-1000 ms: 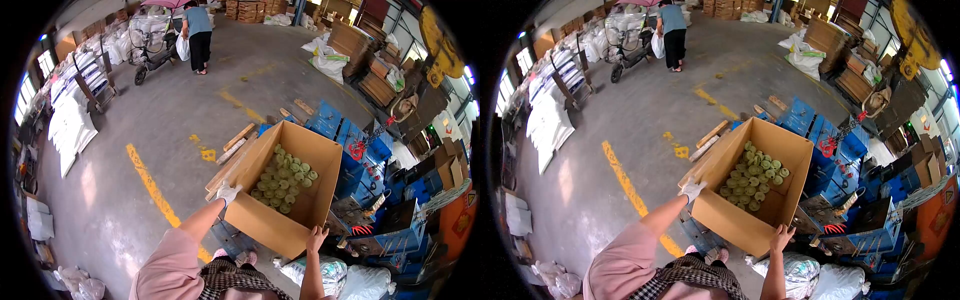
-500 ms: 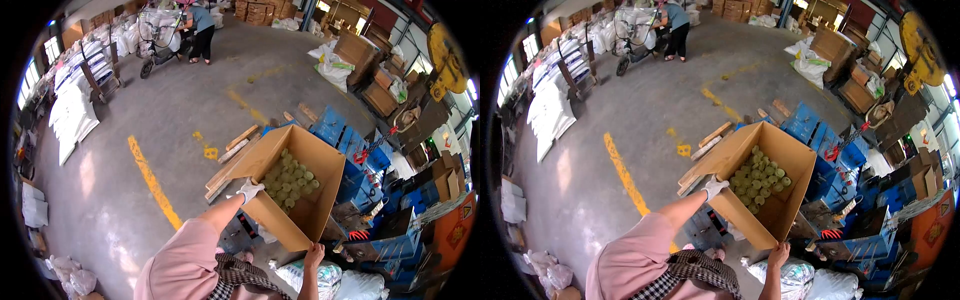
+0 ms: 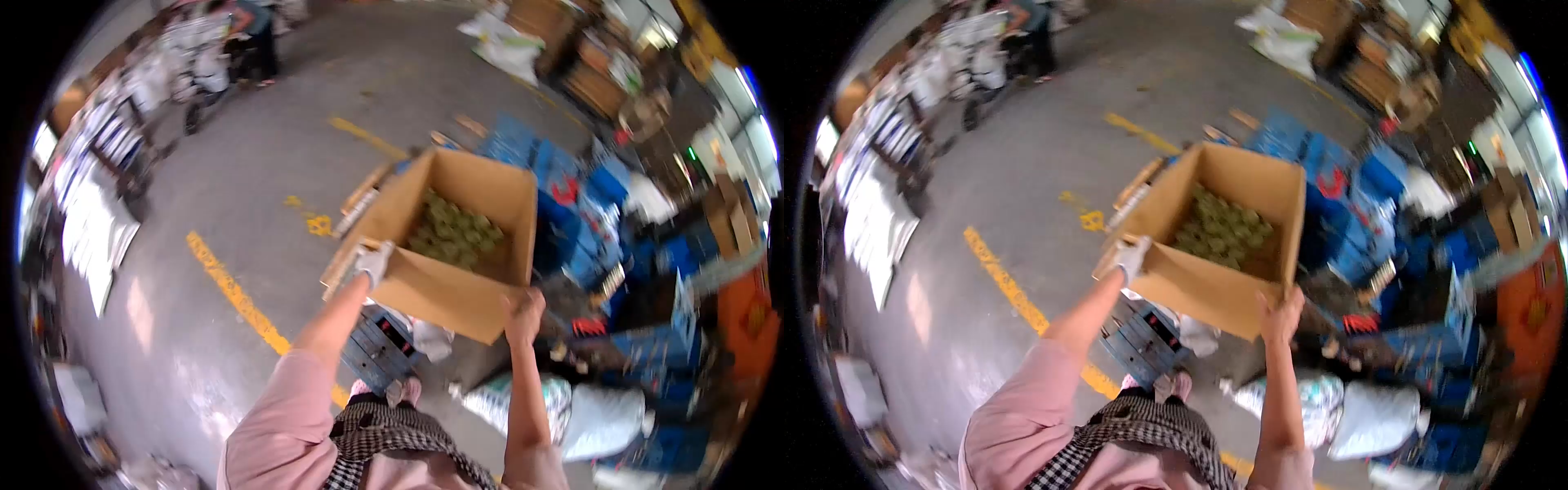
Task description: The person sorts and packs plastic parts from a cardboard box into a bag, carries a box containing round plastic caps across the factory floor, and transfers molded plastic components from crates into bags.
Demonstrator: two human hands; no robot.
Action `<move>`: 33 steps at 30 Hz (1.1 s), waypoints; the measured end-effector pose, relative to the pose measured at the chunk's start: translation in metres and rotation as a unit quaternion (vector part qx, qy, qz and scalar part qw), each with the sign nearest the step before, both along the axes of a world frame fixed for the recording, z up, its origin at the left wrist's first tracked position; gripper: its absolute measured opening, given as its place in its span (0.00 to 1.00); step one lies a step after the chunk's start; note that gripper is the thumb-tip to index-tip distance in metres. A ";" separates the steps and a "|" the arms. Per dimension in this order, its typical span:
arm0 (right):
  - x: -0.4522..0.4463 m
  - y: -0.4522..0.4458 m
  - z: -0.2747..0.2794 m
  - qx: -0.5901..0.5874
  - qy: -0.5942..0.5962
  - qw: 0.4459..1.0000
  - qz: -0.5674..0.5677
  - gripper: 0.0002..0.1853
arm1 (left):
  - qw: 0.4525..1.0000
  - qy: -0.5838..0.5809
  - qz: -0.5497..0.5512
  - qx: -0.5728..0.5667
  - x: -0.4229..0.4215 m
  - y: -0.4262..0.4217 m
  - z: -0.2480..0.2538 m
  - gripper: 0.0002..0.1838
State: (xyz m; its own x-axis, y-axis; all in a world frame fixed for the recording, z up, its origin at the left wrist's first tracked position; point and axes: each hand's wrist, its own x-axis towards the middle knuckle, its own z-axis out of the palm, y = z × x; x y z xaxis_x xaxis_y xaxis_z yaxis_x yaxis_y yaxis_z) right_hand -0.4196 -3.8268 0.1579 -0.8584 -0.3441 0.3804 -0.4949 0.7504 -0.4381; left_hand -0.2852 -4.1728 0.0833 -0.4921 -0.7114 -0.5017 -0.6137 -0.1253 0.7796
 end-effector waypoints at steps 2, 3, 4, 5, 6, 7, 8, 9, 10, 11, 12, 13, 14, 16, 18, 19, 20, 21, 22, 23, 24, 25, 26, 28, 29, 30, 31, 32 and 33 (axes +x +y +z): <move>0.004 -0.005 0.031 -0.031 -0.037 0.999 0.020 0.40 | 0.995 0.011 0.095 -0.003 0.001 0.017 0.017 0.61; 0.003 -0.004 0.036 -0.009 -0.030 0.999 0.028 0.42 | 0.995 -0.083 0.043 -0.042 0.005 0.024 0.051 0.61; 0.001 -0.003 0.036 -0.011 -0.052 0.998 0.028 0.45 | 0.994 -0.087 0.060 -0.039 0.003 0.023 0.032 0.62; 0.001 -0.001 0.034 -0.016 -0.073 0.997 0.032 0.47 | 0.992 -0.090 0.077 -0.036 0.001 0.022 0.015 0.63; 0.002 0.002 0.032 -0.017 -0.079 0.997 0.017 0.47 | 0.989 -0.101 0.081 -0.070 0.001 0.029 0.019 0.63; 0.003 0.003 0.031 -0.001 -0.085 0.996 0.030 0.48 | 0.985 -0.110 0.088 -0.104 0.002 0.035 0.028 0.63; 0.005 0.005 0.031 0.013 -0.091 0.995 0.045 0.48 | 0.985 -0.115 0.077 -0.106 0.002 0.041 0.032 0.63; 0.007 0.007 0.030 0.011 -0.096 0.995 0.036 0.48 | 0.984 -0.105 0.075 -0.122 0.002 0.047 0.036 0.63; 0.009 0.010 0.031 0.010 -0.104 0.993 0.049 0.49 | 0.983 -0.095 0.073 -0.137 0.002 0.053 0.039 0.63; 0.011 0.012 0.031 0.009 -0.111 0.992 0.064 0.49 | 0.983 -0.098 0.065 -0.139 0.001 0.059 0.044 0.63; 0.014 0.013 0.034 0.002 -0.121 0.990 0.070 0.49 | 0.982 -0.108 0.057 -0.144 -0.002 0.064 0.048 0.62; 0.015 0.012 0.036 -0.001 -0.124 0.990 0.064 0.49 | 0.981 -0.118 0.049 -0.149 -0.004 0.066 0.052 0.62; 0.014 0.010 0.038 0.031 -0.121 0.989 0.080 0.50 | 0.980 -0.119 0.041 -0.152 -0.007 0.067 0.057 0.62; 0.006 0.003 0.041 0.083 -0.108 0.985 0.107 0.48 | 0.984 0.004 0.078 0.157 -0.018 0.069 0.065 0.59; -0.010 -0.009 0.031 0.017 -0.176 0.981 0.081 0.46 | 0.961 0.041 0.102 0.256 -0.030 0.076 0.074 0.57; -0.019 -0.016 0.024 -0.047 -0.241 0.967 0.062 0.45 | 0.923 0.077 0.133 0.353 -0.036 0.079 0.077 0.56; -0.030 -0.021 0.018 -0.053 -0.241 0.968 0.054 0.45 | 0.925 0.074 0.125 0.350 -0.045 0.083 0.078 0.56; -0.041 -0.026 0.012 -0.132 -0.287 0.948 -0.035 0.45 | 0.925 0.068 0.140 0.347 -0.053 0.086 0.075 0.53; -0.048 -0.029 0.008 -0.208 -0.329 0.913 -0.123 0.46 | 0.924 0.062 0.156 0.344 -0.060 0.090 0.073 0.50; -0.052 -0.030 0.004 -0.212 -0.329 0.911 -0.130 0.46 | 0.926 0.058 0.149 0.342 -0.067 0.093 0.071 0.50; -0.057 -0.031 0.002 -0.133 -0.364 0.915 -0.112 0.44 | 0.921 0.042 0.175 0.347 -0.073 0.096 0.070 0.48; -0.065 -0.031 -0.005 -0.051 -0.396 0.912 -0.091 0.42 | 0.914 0.026 0.202 0.351 -0.079 0.099 0.067 0.46; -0.072 -0.034 -0.013 -0.042 -0.424 0.902 -0.077 0.39 | 0.915 0.026 0.200 0.351 -0.081 0.098 0.055 0.46; -0.078 -0.033 -0.036 0.063 -0.418 0.906 -0.011 0.31 | 0.910 0.077 0.185 0.362 -0.079 0.087 0.009 0.32; -0.076 -0.030 -0.044 0.154 -0.372 0.915 0.039 0.27 | 0.910 0.075 0.186 0.362 -0.075 0.083 -0.005 0.32; -0.066 -0.025 -0.052 0.092 -0.385 0.918 0.008 0.28 | 0.901 0.097 0.154 0.394 -0.070 0.080 -0.017 0.26; -0.054 -0.021 -0.055 0.027 -0.395 0.918 -0.025 0.30 | 0.903 0.096 0.148 0.392 -0.067 0.083 -0.014 0.21; -0.040 -0.014 -0.057 0.012 -0.396 0.918 -0.018 0.30 | 0.905 0.095 0.143 0.390 -0.063 0.085 -0.010 0.16; -0.023 -0.005 -0.055 -0.001 -0.397 0.918 -0.010 0.31 | 0.907 0.095 0.138 0.388 -0.059 0.088 -0.006 0.12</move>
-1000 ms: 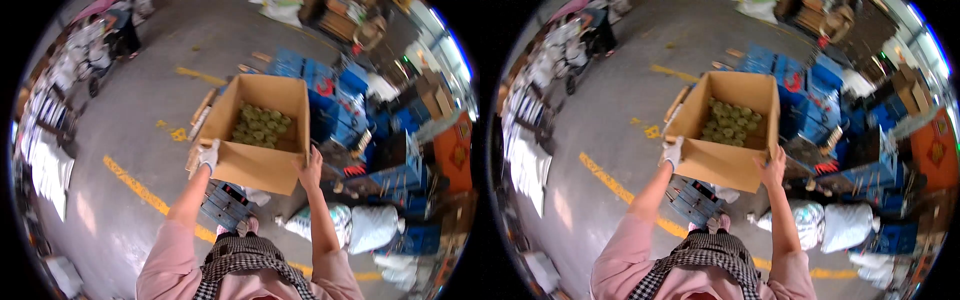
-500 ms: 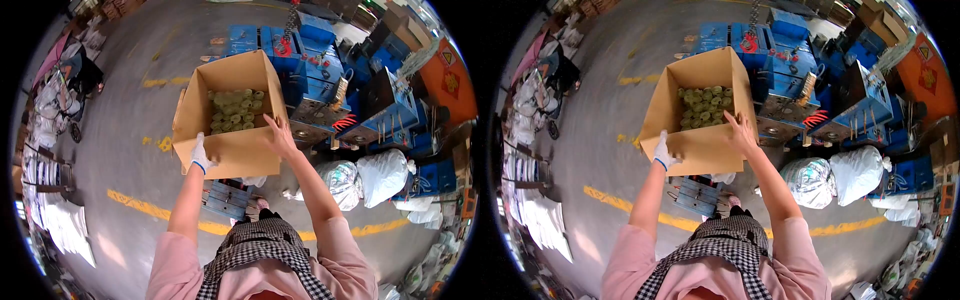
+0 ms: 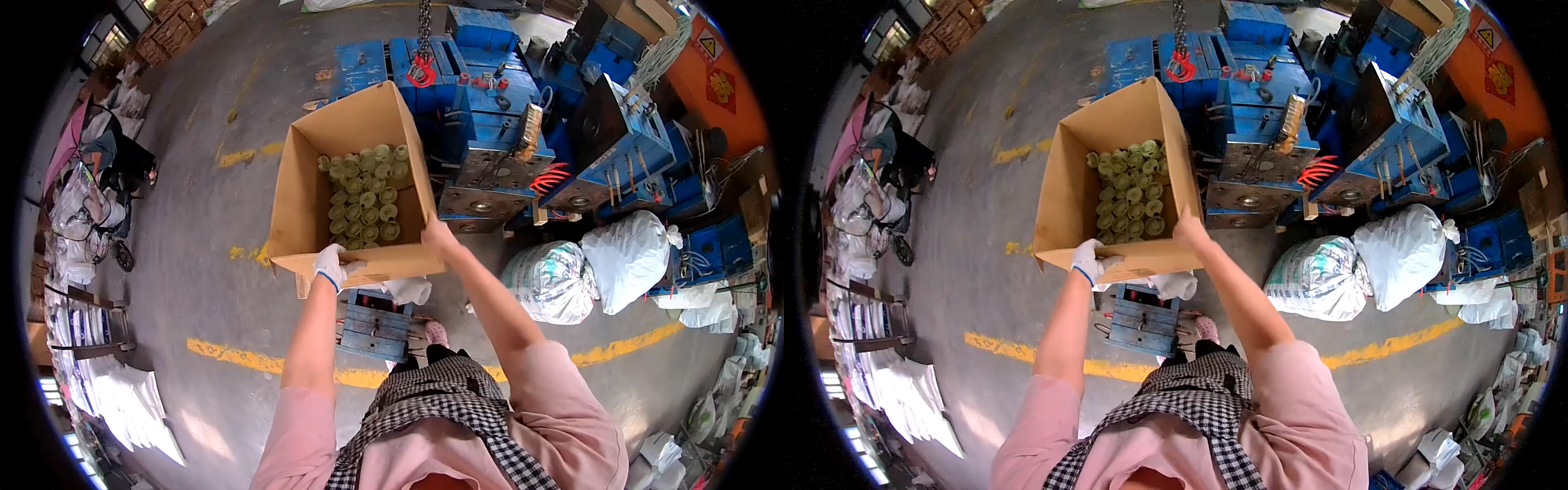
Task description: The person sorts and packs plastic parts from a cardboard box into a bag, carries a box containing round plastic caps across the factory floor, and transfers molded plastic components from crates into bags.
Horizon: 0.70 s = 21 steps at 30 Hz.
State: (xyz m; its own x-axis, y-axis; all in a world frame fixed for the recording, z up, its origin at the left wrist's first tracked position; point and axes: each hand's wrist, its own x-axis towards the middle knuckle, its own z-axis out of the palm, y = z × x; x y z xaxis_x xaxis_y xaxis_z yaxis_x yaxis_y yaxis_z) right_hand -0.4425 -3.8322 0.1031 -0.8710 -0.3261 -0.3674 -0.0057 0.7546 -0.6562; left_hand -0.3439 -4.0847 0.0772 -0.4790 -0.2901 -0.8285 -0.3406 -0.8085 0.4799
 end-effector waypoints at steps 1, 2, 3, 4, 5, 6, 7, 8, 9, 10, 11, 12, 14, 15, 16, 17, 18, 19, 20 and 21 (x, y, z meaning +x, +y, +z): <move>0.017 0.008 0.005 -0.013 0.000 1.000 -0.001 0.31 | 1.000 0.014 -0.019 -0.021 0.007 0.001 0.002 0.12; 0.033 0.014 0.012 -0.026 0.001 1.000 -0.002 0.32 | 0.998 0.028 -0.038 -0.042 0.013 0.000 0.007 0.13; 0.048 0.018 0.022 -0.027 0.000 1.000 -0.002 0.32 | 0.997 0.036 -0.059 -0.041 0.019 -0.001 0.013 0.12; 0.062 0.020 0.031 -0.029 0.011 0.999 -0.020 0.32 | 0.997 0.035 -0.059 -0.042 0.023 -0.001 0.012 0.12; 0.067 0.021 0.036 -0.031 0.023 0.999 -0.038 0.33 | 0.997 0.037 -0.062 -0.028 0.026 0.000 0.011 0.12; 0.064 0.019 0.032 -0.033 0.023 0.999 -0.036 0.33 | 0.997 0.040 -0.064 -0.015 0.031 -0.001 0.009 0.12; 0.062 0.017 0.019 -0.047 0.030 0.997 -0.057 0.33 | 0.995 0.067 -0.070 -0.030 0.036 -0.001 -0.010 0.15; 0.062 0.017 0.007 -0.060 0.036 0.995 -0.077 0.34 | 0.995 0.066 -0.067 -0.031 0.039 -0.004 -0.028 0.15; 0.055 0.014 0.006 -0.051 0.036 0.995 -0.077 0.32 | 0.997 0.046 -0.060 -0.024 0.032 -0.001 -0.029 0.17; 0.046 0.009 0.006 -0.051 0.043 0.995 -0.072 0.32 | 0.998 0.027 -0.052 -0.017 0.025 0.001 -0.029 0.20; 0.036 0.004 0.004 -0.045 0.028 0.993 -0.103 0.32 | 0.997 0.021 -0.062 -0.037 0.020 0.000 -0.029 0.27; 0.029 0.001 0.006 -0.035 0.009 0.991 -0.133 0.32 | 0.998 0.022 -0.056 -0.033 0.014 -0.003 -0.019 0.27; 0.011 -0.004 0.015 -0.067 0.061 0.980 -0.176 0.40 | 0.997 0.041 -0.068 -0.015 0.006 -0.008 -0.004 0.34; 0.002 -0.007 0.021 -0.058 0.072 0.980 -0.179 0.42 | 0.997 0.042 -0.062 -0.015 0.005 -0.009 0.002 0.34; -0.007 -0.012 0.027 -0.051 0.084 0.978 -0.184 0.43 | 0.996 0.052 -0.060 -0.029 0.002 -0.010 0.007 0.37; -0.013 -0.018 0.033 -0.054 0.085 0.978 -0.182 0.43 | 0.995 0.061 -0.059 -0.043 0.001 -0.010 0.012 0.41; -0.018 -0.022 0.037 -0.052 0.100 0.979 -0.171 0.45 | 0.995 0.062 -0.057 -0.044 0.001 -0.012 0.010 0.41; -0.021 -0.025 0.040 -0.048 0.115 0.979 -0.160 0.46 | 0.997 0.057 -0.038 -0.043 0.001 -0.012 0.006 0.38; -0.025 -0.029 0.043 -0.048 0.115 0.980 -0.157 0.46 | 0.998 0.052 -0.017 -0.042 0.002 -0.012 0.003 0.36; -0.028 -0.033 0.043 -0.040 0.093 0.985 -0.142 0.45 | 0.998 0.052 -0.014 -0.042 0.006 -0.012 0.003 0.36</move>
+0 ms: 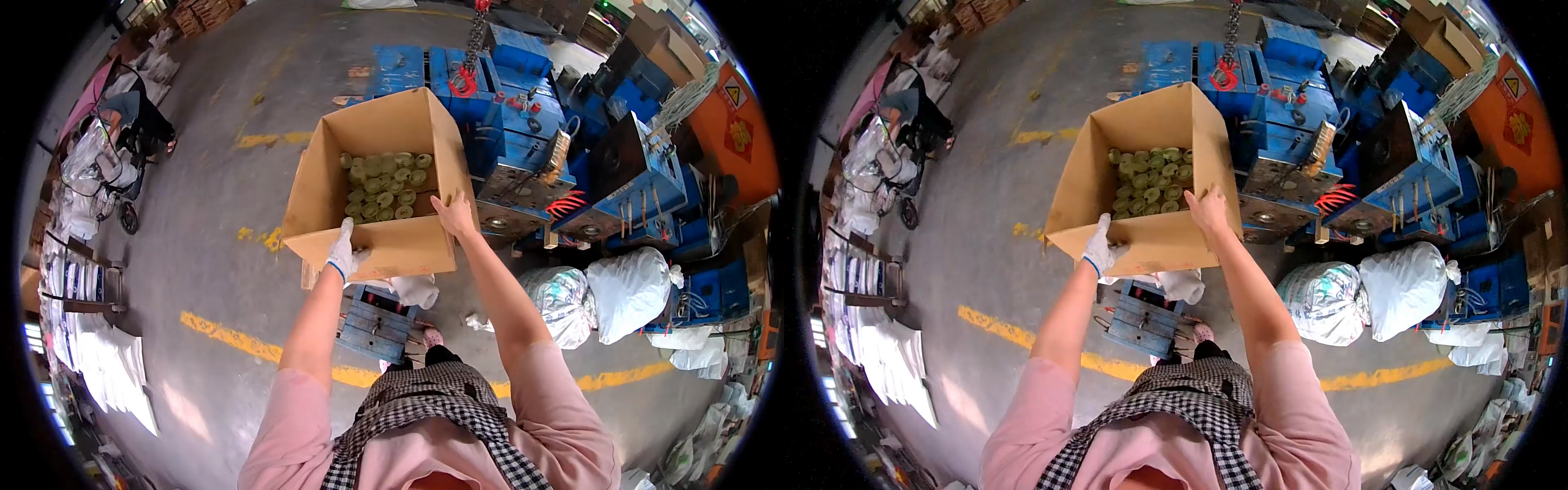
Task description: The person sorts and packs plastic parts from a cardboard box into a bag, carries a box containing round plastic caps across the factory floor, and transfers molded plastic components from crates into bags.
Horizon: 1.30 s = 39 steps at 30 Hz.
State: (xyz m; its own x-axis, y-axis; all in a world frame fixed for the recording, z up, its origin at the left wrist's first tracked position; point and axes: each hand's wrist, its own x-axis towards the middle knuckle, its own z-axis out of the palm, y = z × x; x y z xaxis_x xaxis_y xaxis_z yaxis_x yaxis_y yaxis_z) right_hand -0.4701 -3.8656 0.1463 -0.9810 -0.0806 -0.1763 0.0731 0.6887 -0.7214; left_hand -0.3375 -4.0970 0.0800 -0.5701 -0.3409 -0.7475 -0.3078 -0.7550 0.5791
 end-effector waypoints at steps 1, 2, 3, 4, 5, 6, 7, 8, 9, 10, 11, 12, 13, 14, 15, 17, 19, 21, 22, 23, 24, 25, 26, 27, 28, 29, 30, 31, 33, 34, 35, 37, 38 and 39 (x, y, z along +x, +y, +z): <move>-0.001 -0.003 -0.001 0.006 -0.023 1.000 0.015 0.45 | 1.000 0.009 -0.023 -0.006 0.007 0.000 -0.001 0.41; -0.001 -0.004 -0.002 0.006 -0.023 1.000 0.017 0.45 | 0.999 0.019 -0.045 -0.014 0.012 0.000 -0.001 0.46; 0.001 -0.005 0.001 0.019 -0.023 0.999 0.029 0.45 | 0.999 0.019 -0.044 -0.014 0.018 -0.002 -0.006 0.46; 0.006 -0.005 0.002 0.033 -0.024 0.998 0.041 0.46 | 0.999 0.015 -0.036 0.003 0.025 -0.003 -0.011 0.46; 0.012 -0.007 0.003 0.033 -0.025 0.998 0.043 0.46 | 0.999 0.010 -0.028 0.020 0.033 -0.004 -0.016 0.46; 0.017 -0.008 0.001 0.039 -0.017 0.998 0.035 0.46 | 0.999 0.010 -0.026 0.020 0.039 -0.001 -0.010 0.46; 0.022 -0.009 -0.001 0.043 -0.009 0.999 0.027 0.45 | 1.000 0.005 -0.019 0.008 0.045 0.001 -0.005 0.47; 0.026 -0.010 -0.002 0.043 -0.008 0.999 0.031 0.45 | 1.000 0.001 -0.013 -0.005 0.051 0.003 0.002 0.47; 0.029 -0.009 -0.005 0.046 0.017 0.999 0.023 0.44 | 1.000 0.001 -0.009 -0.005 0.056 0.004 0.004 0.47; 0.034 -0.007 -0.008 0.049 0.041 0.998 0.016 0.43 | 1.000 -0.002 -0.016 -0.022 0.063 0.004 0.007 0.46; 0.039 -0.003 -0.011 0.048 0.040 0.998 0.019 0.43 | 0.999 -0.006 -0.024 -0.039 0.071 0.005 0.011 0.45; 0.044 0.006 -0.012 0.021 0.084 0.996 0.028 0.42 | 0.999 -0.006 -0.020 -0.040 0.080 0.005 0.006 0.45; 0.051 0.013 -0.010 -0.007 0.128 0.991 0.036 0.42 | 0.996 -0.017 -0.012 -0.083 0.089 0.005 -0.004 0.45; 0.063 0.021 -0.009 -0.012 0.161 0.987 0.028 0.38 | 0.992 -0.028 -0.004 -0.126 0.099 0.005 -0.013 0.44; 0.071 0.034 -0.024 -0.025 0.168 0.985 0.042 0.36 | 0.992 -0.027 -0.003 -0.126 0.111 0.004 -0.018 0.44; 0.095 0.070 -0.053 -0.041 0.164 0.983 0.077 0.34 | 0.981 -0.043 -0.109 -0.153 0.146 0.008 -0.017 0.38; 0.142 0.125 -0.091 0.010 0.115 0.985 0.130 0.32 | 0.960 -0.070 -0.201 -0.183 0.171 0.016 -0.006 0.35; 0.190 0.186 -0.138 0.121 0.045 0.969 0.209 0.30 | 0.942 -0.078 -0.240 -0.221 0.183 0.024 -0.015 0.33; 0.221 0.213 -0.144 0.164 -0.103 0.962 0.190 0.27 | 0.934 -0.084 -0.255 -0.237 0.197 0.032 -0.033 0.31; 0.262 0.236 -0.151 0.220 -0.215 0.945 0.114 0.26 | 0.922 -0.096 -0.286 -0.244 0.219 0.043 -0.044 0.28; 0.305 0.267 -0.171 0.261 -0.243 0.927 0.113 0.27 | 0.880 -0.124 -0.371 -0.271 0.236 0.049 -0.032 0.27; 0.343 0.289 -0.174 0.255 -0.256 0.931 0.059 0.27 | 0.827 -0.133 -0.454 -0.303 0.234 0.051 -0.018 0.28; 0.381 0.309 -0.174 0.286 -0.327 0.899 0.054 0.28 | 0.784 -0.127 -0.522 -0.312 0.237 0.049 -0.045 0.27; 0.423 0.323 -0.169 0.306 -0.400 0.862 0.049 0.29 | 0.733 -0.119 -0.588 -0.322 0.248 0.044 -0.076 0.27; 0.456 0.333 -0.147 0.285 -0.417 0.863 0.029 0.26 | 0.696 -0.111 -0.619 -0.346 0.259 0.046 -0.086 0.28; 0.491 0.344 -0.140 0.273 -0.427 0.862 -0.024 0.26 | 0.585 -0.024 -0.707 -0.396 0.261 0.045 -0.095 0.28; 0.527 0.357 -0.153 0.261 -0.426 0.866 -0.030 0.23 | 0.475 0.031 -0.762 -0.440 0.263 0.042 -0.117 0.28; 0.556 0.373 -0.171 0.250 -0.421 0.872 -0.026 0.21 | 0.363 0.094 -0.791 -0.484 0.266 0.040 -0.138 0.28; 0.604 0.395 -0.187 0.215 -0.456 0.863 -0.028 0.19 | 0.228 0.134 -0.804 -0.533 0.249 0.075 -0.139 0.28; 0.618 0.398 -0.183 0.188 -0.450 0.869 -0.085 0.19 | 0.220 0.056 -0.826 -0.516 0.244 0.102 -0.112 0.28; 0.630 0.405 -0.183 0.162 -0.441 0.872 -0.140 0.19 | 0.213 -0.025 -0.838 -0.502 0.243 0.132 -0.078 0.28; 0.665 0.407 -0.201 0.132 -0.364 0.902 -0.191 0.18 | 0.245 0.010 -0.844 -0.477 0.233 0.168 -0.063 0.28; 0.687 0.414 -0.215 0.118 -0.288 0.925 -0.217 0.18 | 0.201 0.016 -0.852 -0.483 0.230 0.195 -0.067 0.28; 0.705 0.414 -0.220 0.089 -0.270 0.922 -0.262 0.17 | 0.152 0.026 -0.870 -0.468 0.222 0.222 -0.059 0.27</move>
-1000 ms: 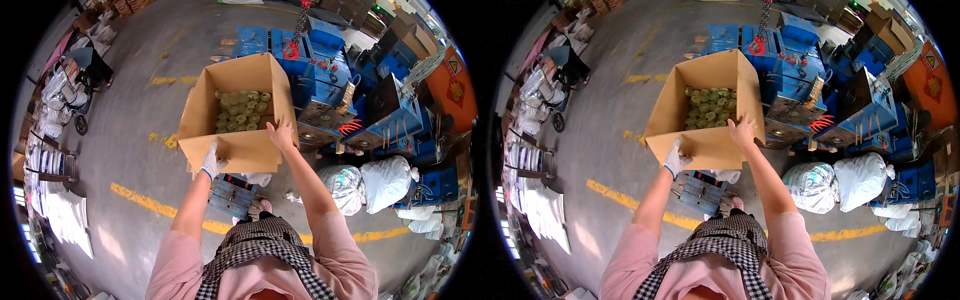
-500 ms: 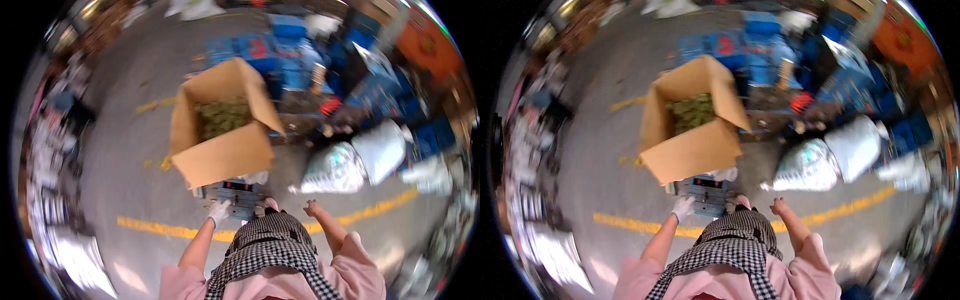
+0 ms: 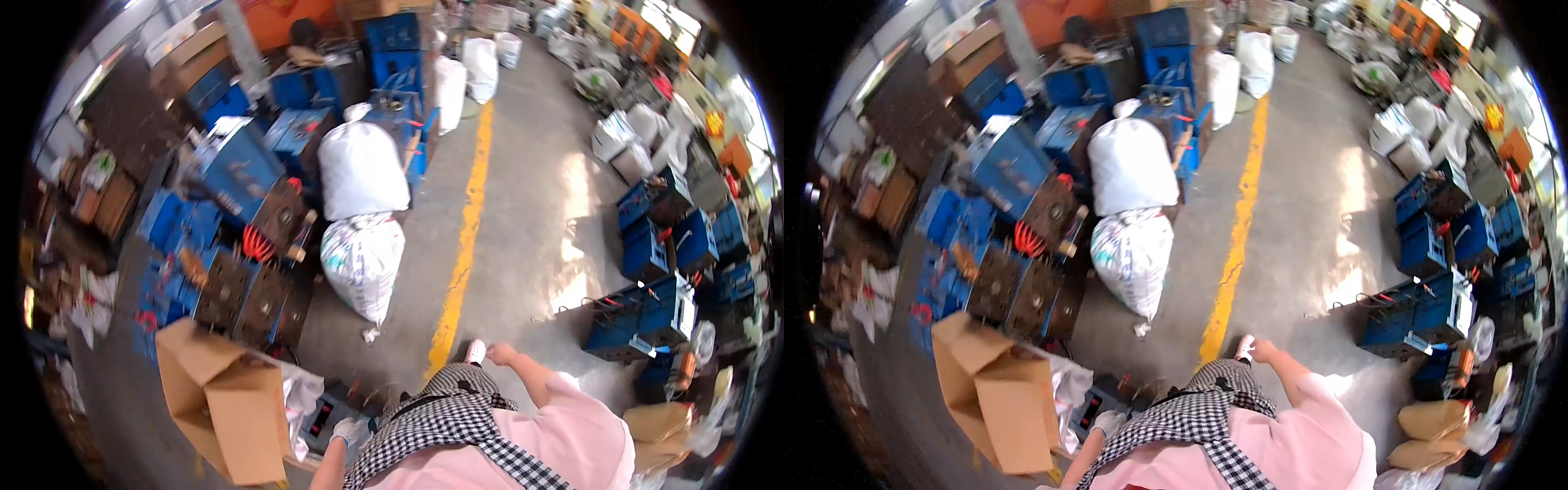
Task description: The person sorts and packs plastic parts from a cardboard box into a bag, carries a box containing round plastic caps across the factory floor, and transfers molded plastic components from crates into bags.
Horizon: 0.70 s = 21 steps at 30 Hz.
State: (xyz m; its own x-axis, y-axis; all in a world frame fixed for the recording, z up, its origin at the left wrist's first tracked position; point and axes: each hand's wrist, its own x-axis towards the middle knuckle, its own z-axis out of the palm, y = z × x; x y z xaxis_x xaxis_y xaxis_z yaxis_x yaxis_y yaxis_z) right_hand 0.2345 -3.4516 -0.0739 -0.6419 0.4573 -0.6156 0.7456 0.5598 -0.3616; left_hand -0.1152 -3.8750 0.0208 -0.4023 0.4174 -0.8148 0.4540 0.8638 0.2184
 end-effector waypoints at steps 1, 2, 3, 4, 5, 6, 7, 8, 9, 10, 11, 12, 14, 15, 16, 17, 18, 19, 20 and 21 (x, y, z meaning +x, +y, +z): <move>0.018 0.004 0.001 -0.009 0.029 0.998 -0.048 0.17 | 0.993 0.015 -0.114 0.015 -0.010 0.014 -0.025 0.26; 0.036 0.009 0.013 -0.024 0.004 0.996 -0.088 0.17 | 0.973 0.030 -0.225 0.029 -0.023 0.033 -0.054 0.25; 0.051 0.020 0.029 -0.039 -0.024 0.991 -0.126 0.18 | 0.966 0.029 -0.258 0.009 -0.028 0.077 -0.043 0.22; 0.070 0.040 0.027 -0.047 -0.023 0.989 -0.139 0.18 | 0.957 0.025 -0.289 -0.017 -0.030 0.118 -0.031 0.19; 0.098 0.056 0.023 -0.061 -0.081 0.992 -0.082 0.18 | 0.892 0.050 -0.449 -0.001 -0.027 0.162 -0.015 0.15; 0.120 0.066 0.018 -0.071 -0.136 0.988 -0.023 0.19 | 0.903 0.073 -0.407 0.113 -0.023 0.190 -0.005 0.10; 0.136 0.083 0.015 -0.074 -0.135 0.987 -0.033 0.19 | 0.948 0.035 -0.287 0.133 -0.015 0.223 0.007 0.09; 0.152 0.110 0.011 -0.034 -0.121 0.989 -0.083 0.19 | 0.975 -0.004 -0.158 0.154 -0.003 0.261 0.015 0.10; 0.168 0.137 0.011 0.007 -0.108 0.985 -0.130 0.19 | 0.974 -0.005 -0.163 0.158 0.006 0.294 0.014 0.10; 0.170 0.171 0.019 -0.013 -0.112 0.984 -0.138 0.20 | 0.952 0.012 -0.256 0.168 0.010 0.313 0.009 0.13; 0.158 0.208 0.034 -0.033 -0.111 0.982 -0.147 0.22 | 0.920 0.034 -0.348 0.176 0.007 0.330 0.003 0.16; 0.151 0.239 0.026 -0.017 -0.044 0.983 -0.176 0.22 | 0.877 0.059 -0.439 0.185 0.001 0.352 -0.001 0.19; 0.127 0.302 0.045 0.008 0.061 0.958 -0.279 0.21 | 0.880 -0.003 -0.466 0.098 -0.010 0.392 -0.015 0.15; 0.101 0.331 0.089 0.013 0.096 0.932 -0.349 0.21 | 0.877 0.016 -0.470 0.101 -0.013 0.403 -0.039 0.15; 0.086 0.354 0.096 0.020 0.098 0.928 -0.359 0.21 | 0.846 -0.030 -0.531 0.019 -0.029 0.417 -0.075 0.18; 0.074 0.377 0.098 0.022 0.118 0.926 -0.358 0.22 | 0.841 -0.027 -0.541 0.025 -0.042 0.460 -0.089 0.18; 0.067 0.407 0.096 0.026 0.138 0.924 -0.357 0.22 | 0.829 -0.036 -0.558 0.026 -0.057 0.509 -0.101 0.18; 0.068 0.437 0.096 0.032 0.138 0.919 -0.368 0.22 | 0.816 -0.047 -0.576 0.025 -0.072 0.554 -0.111 0.19; 0.071 0.455 0.092 -0.006 0.145 0.919 -0.366 0.22 | 0.803 -0.062 -0.592 0.016 -0.087 0.584 -0.111 0.21; 0.076 0.464 0.090 -0.052 0.149 0.918 -0.363 0.21 | 0.791 -0.082 -0.606 0.000 -0.100 0.601 -0.106 0.22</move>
State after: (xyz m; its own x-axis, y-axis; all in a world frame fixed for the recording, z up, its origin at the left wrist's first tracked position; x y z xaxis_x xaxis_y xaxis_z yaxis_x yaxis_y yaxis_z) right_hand 0.3102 -2.9873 0.0156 -0.3382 0.7800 -0.5265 0.7684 -0.0941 -0.6330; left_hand -0.2152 -3.2736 -0.0853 0.4054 0.4158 -0.8141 0.9142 -0.1844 0.3610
